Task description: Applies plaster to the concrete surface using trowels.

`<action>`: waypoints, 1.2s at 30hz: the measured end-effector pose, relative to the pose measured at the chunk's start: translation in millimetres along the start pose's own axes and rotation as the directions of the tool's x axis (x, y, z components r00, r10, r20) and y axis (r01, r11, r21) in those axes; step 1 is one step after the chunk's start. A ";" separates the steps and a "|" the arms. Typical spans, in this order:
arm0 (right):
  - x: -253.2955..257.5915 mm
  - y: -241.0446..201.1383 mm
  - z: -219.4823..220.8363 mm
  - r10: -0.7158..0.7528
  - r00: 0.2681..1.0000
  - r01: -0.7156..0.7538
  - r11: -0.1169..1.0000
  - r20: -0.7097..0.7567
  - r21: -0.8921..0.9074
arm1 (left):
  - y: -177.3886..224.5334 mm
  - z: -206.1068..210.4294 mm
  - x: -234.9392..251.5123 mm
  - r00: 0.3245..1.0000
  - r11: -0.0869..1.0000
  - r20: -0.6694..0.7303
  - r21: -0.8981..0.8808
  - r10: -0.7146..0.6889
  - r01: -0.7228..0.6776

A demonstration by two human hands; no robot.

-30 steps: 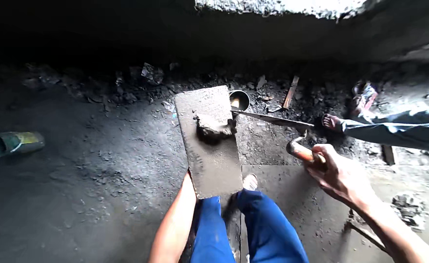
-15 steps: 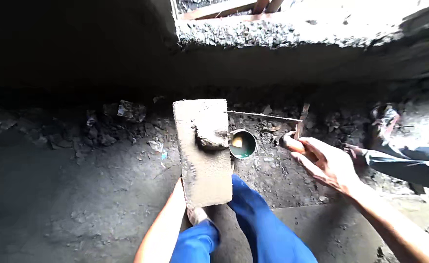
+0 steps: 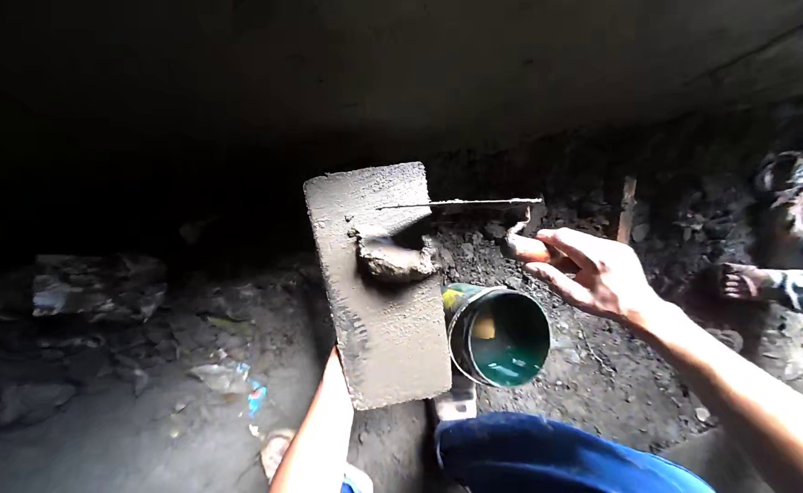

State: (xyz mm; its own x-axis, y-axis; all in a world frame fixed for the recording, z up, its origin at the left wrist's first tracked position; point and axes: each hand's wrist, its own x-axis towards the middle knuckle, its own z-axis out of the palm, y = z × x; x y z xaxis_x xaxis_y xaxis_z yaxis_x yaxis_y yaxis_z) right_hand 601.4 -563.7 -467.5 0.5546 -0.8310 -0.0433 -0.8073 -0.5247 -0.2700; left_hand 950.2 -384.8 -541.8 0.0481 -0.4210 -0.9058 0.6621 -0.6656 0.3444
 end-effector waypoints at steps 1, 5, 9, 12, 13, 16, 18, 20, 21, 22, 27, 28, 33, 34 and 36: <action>3.5 4.4 7.9 -0.013 1.000 0.012 1.000 -0.021 -0.008 | -1.9 -2.5 13.2 1.000 0.999 -0.002 0.035 -0.009 0.009; 6.5 19.1 19.0 -0.001 0.998 -0.001 1.000 -0.063 -0.018 | 1.6 -0.7 49.1 0.999 0.994 -0.020 0.102 -0.039 0.041; 4.2 19.0 5.8 -0.016 1.000 0.015 0.998 -0.022 -0.061 | 18.5 4.2 51.1 0.999 0.996 -0.026 0.073 -0.046 0.048; 7.1 16.5 -11.2 -0.057 0.997 0.061 0.996 0.054 -0.064 | 22.8 3.4 42.3 1.000 0.998 -0.005 0.054 -0.028 0.028; 8.3 16.2 -15.2 -0.073 0.994 0.079 0.994 0.078 -0.071 | 21.1 2.3 40.2 1.000 0.998 -0.009 0.056 -0.016 0.017; 17.6 15.3 -19.9 -0.124 0.986 0.137 0.983 0.112 -0.120 | 17.0 -3.9 41.5 1.000 0.998 -0.018 0.066 -0.004 0.005; 28.0 14.5 -15.7 -0.160 0.980 0.177 0.974 0.121 -0.144 | 14.8 -5.1 46.7 1.000 0.999 -0.019 0.047 -0.010 0.011; 39.7 12.2 -6.4 -0.195 0.971 0.217 0.963 0.141 -0.159 | 14.2 -7.4 50.1 1.000 0.999 0.028 0.037 0.005 -0.006; 44.4 10.1 -1.5 -0.208 0.966 0.232 0.959 0.152 -0.162 | 14.8 -8.7 50.0 0.998 0.999 0.055 0.030 0.012 -0.014; 47.9 7.2 3.2 -0.212 0.965 0.237 0.957 0.156 -0.167 | 15.4 -9.1 48.8 0.997 0.999 0.068 0.025 0.025 -0.027; 52.6 -2.3 17.6 -0.151 0.976 0.180 0.965 0.157 -0.192 | 20.3 -9.6 41.2 0.999 0.999 0.024 0.031 0.037 -0.038; 53.2 -3.4 19.2 -0.149 0.979 0.176 0.965 0.141 -0.195 | 21.3 -10.8 42.1 0.999 0.998 0.023 0.035 0.042 -0.043; 55.3 -2.2 41.1 -0.073 0.997 0.075 0.986 0.022 -0.151 | 36.4 -23.6 31.7 0.848 0.941 0.423 -0.039 0.320 -0.336; 59.4 0.6 45.9 -0.069 0.998 0.067 0.987 -0.006 -0.143 | 63.5 -6.5 4.6 0.854 0.942 0.419 -0.016 0.309 -0.334; 69.9 6.3 54.5 -0.067 0.996 0.060 0.990 -0.051 -0.128 | 140.4 77.2 -65.3 0.980 0.992 -0.168 0.035 -0.110 0.118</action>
State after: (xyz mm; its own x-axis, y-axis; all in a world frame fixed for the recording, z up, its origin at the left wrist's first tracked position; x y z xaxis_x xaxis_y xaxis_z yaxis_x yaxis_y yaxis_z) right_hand 646.1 -615.0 -524.7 0.5964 -0.8024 0.0235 -0.7918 -0.5929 -0.1466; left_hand 982.3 -498.3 -415.3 0.1001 -0.2354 -0.9667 0.6365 -0.7317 0.2441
